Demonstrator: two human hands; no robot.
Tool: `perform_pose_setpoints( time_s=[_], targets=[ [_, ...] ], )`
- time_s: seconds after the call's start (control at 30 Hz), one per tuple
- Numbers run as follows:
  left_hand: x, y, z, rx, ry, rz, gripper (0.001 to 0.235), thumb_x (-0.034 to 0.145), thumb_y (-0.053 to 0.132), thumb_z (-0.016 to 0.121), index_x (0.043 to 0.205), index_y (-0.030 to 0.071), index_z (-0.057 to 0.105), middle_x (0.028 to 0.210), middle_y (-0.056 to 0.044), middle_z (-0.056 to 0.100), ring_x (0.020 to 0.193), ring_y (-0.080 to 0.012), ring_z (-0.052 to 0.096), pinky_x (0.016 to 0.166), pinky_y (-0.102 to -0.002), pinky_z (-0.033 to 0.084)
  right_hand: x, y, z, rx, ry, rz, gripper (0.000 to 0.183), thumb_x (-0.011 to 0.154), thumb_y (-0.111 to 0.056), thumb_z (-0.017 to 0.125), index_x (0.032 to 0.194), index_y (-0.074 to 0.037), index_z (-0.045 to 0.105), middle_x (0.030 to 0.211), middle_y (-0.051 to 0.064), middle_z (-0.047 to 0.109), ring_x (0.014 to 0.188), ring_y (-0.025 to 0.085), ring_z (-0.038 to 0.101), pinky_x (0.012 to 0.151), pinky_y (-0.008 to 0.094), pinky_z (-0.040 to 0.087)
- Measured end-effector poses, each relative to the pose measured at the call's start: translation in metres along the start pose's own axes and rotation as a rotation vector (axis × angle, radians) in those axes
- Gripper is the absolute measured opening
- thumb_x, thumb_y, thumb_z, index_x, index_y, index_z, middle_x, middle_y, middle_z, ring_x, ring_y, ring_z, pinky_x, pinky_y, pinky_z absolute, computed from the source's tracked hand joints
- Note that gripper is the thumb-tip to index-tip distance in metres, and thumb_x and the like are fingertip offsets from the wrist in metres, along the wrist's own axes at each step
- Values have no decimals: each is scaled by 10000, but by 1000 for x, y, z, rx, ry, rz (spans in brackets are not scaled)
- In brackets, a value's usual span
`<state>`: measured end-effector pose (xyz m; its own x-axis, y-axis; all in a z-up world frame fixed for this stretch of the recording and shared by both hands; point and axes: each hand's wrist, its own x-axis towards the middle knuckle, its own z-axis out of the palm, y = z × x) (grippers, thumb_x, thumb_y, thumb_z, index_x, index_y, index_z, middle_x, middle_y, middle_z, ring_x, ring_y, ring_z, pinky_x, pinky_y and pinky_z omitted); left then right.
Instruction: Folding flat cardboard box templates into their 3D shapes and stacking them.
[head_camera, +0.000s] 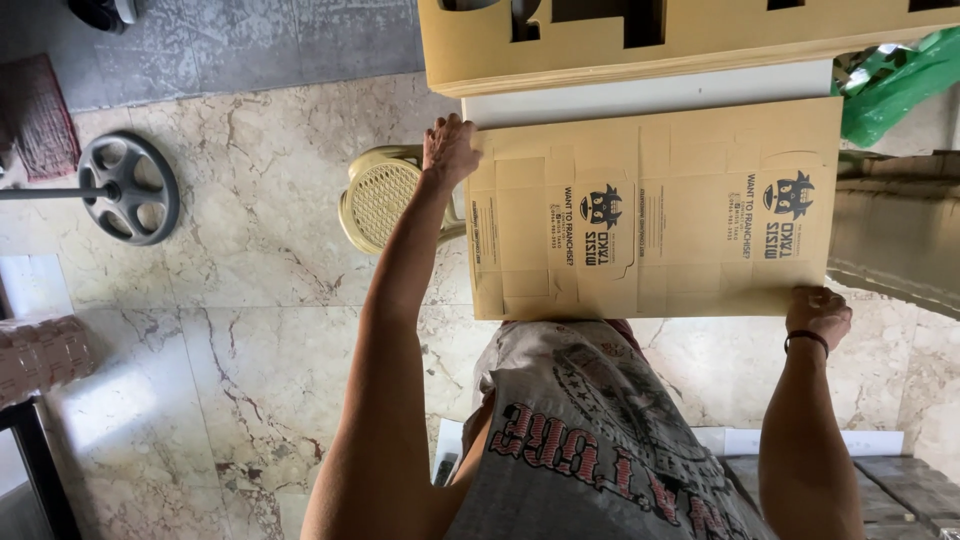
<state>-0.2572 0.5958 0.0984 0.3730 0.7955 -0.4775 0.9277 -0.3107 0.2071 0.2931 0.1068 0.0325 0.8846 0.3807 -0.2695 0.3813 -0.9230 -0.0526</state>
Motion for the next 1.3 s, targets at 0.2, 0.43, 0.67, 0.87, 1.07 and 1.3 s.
perform_pose_setpoints(
  time_s=[0.2, 0.43, 0.67, 0.87, 1.07, 1.3],
  targets=[
    [-5, 2, -6, -56, 44, 12, 280, 874, 232, 696, 1103, 123, 578, 1239, -106, 499, 1157, -282, 460, 957, -472, 450, -4, 0, 2, 121, 61, 76, 327, 974, -393, 615, 726, -180, 613, 738, 35, 649, 711, 299, 650, 683, 412, 505],
    [-11, 9, -29, -139, -9, 20, 407, 842, 143, 653, 1236, 154, 555, 1265, -90, 611, 1176, -260, 541, 1012, -464, 419, -4, -4, -1, 77, 29, 89, 308, 973, -412, 553, 791, -192, 670, 905, 148, 673, 827, 397, 658, 789, 449, 514],
    [-30, 36, -89, -282, -300, -103, 677, 815, 151, 650, 1473, 83, 505, 1487, -156, 528, 1336, -324, 533, 1055, -431, 490, -12, -11, -16, 139, 20, 84, 279, 933, -397, 623, 895, -149, 744, 882, 153, 734, 851, 432, 693, 744, 495, 532],
    [-72, 18, -49, -942, -282, -284, 427, 936, 313, 617, 1285, 88, 516, 1258, -79, 620, 1113, -207, 620, 767, -308, 587, -18, -18, -39, 29, -43, 12, 450, 924, -374, 493, 1055, -66, 794, 1024, 250, 756, 907, 491, 691, 803, 520, 537],
    [-110, 9, 14, -1440, 53, -106, 249, 888, 232, 746, 1081, 98, 666, 989, -38, 722, 898, -164, 663, 797, -322, 539, -35, 78, -5, 402, 123, 141, 552, 628, -43, 975, 1114, -133, 729, 964, 4, 774, 888, 146, 711, 741, 288, 594],
    [-152, -15, 129, -1252, -60, -277, 604, 940, 280, 737, 1463, 101, 494, 1279, -189, 648, 1123, -281, 631, 858, -466, 524, -215, 141, 109, 110, -190, 325, 458, 778, -89, 723, 1192, -276, 781, 1080, 164, 724, 1134, 386, 672, 997, 478, 544]
  ],
)
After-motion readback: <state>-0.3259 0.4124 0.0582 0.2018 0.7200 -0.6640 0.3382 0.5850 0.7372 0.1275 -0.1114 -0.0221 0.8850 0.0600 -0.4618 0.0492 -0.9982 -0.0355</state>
